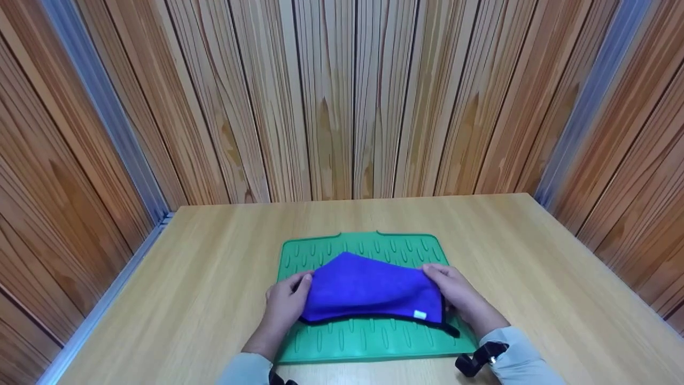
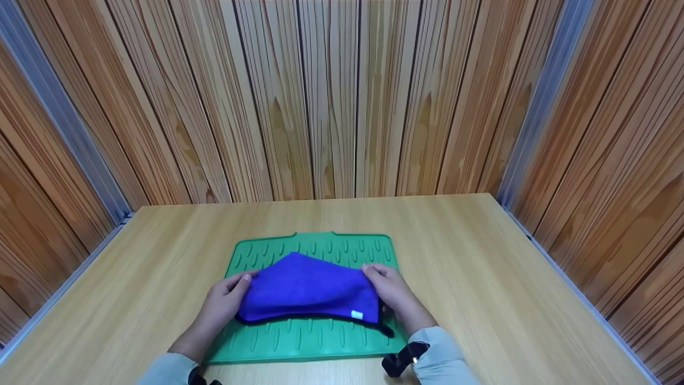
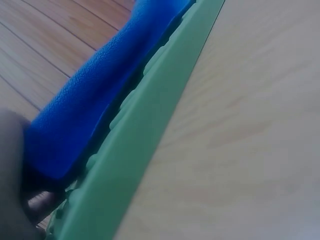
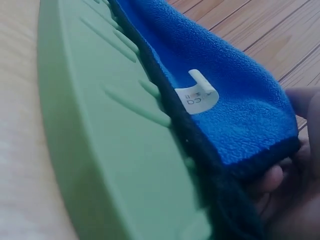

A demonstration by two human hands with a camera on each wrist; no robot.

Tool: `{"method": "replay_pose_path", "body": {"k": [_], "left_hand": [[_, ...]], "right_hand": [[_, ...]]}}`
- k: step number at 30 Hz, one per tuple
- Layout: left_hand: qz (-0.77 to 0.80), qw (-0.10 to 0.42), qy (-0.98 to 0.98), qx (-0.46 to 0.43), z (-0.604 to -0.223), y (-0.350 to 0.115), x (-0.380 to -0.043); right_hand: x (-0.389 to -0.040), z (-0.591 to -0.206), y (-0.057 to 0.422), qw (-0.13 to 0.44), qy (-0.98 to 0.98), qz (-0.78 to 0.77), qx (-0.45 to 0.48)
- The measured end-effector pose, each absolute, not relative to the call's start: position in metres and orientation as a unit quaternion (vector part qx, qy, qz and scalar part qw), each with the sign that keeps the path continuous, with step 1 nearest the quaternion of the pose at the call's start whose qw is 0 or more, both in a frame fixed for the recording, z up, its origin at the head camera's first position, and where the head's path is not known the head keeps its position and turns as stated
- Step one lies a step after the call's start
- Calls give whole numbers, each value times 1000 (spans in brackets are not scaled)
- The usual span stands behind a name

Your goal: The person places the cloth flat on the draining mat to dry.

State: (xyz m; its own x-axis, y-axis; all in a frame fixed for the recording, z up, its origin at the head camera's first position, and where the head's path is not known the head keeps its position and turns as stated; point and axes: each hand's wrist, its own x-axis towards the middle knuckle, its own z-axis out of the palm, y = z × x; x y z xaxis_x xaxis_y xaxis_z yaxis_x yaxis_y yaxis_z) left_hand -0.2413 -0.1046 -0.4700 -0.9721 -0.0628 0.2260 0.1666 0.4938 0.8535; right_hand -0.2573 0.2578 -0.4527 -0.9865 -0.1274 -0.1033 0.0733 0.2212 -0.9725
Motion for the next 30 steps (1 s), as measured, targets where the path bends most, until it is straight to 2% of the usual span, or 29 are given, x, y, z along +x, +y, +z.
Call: {"method": "replay_pose_path", "body": {"k": [9,14,17,23,26,30], "left_hand": [[-597,203,-772,-80,-468,-105,-239],[-613,209,-758,-76,-468,-106,-237],[-615,172,-767,-58,-468,-106,-239],[-546,92,-832,-27,-471,-105,-240],[-513,80,-854,-22,-472,-105,-239],[-517,89,-851,-27,-473,-105,-240]], "right_hand": [[-259,-445,254,-71,707,-704,-7],[-260,-444,253,-123,682,-721,-14],[-262,-447,253,-96,693,-714,-10],[-260,-452,253,34,778,-625,-53],[-259,-453,253,63,810,-576,-84],[-256,-454,251,60,827,-552,-90]]}}
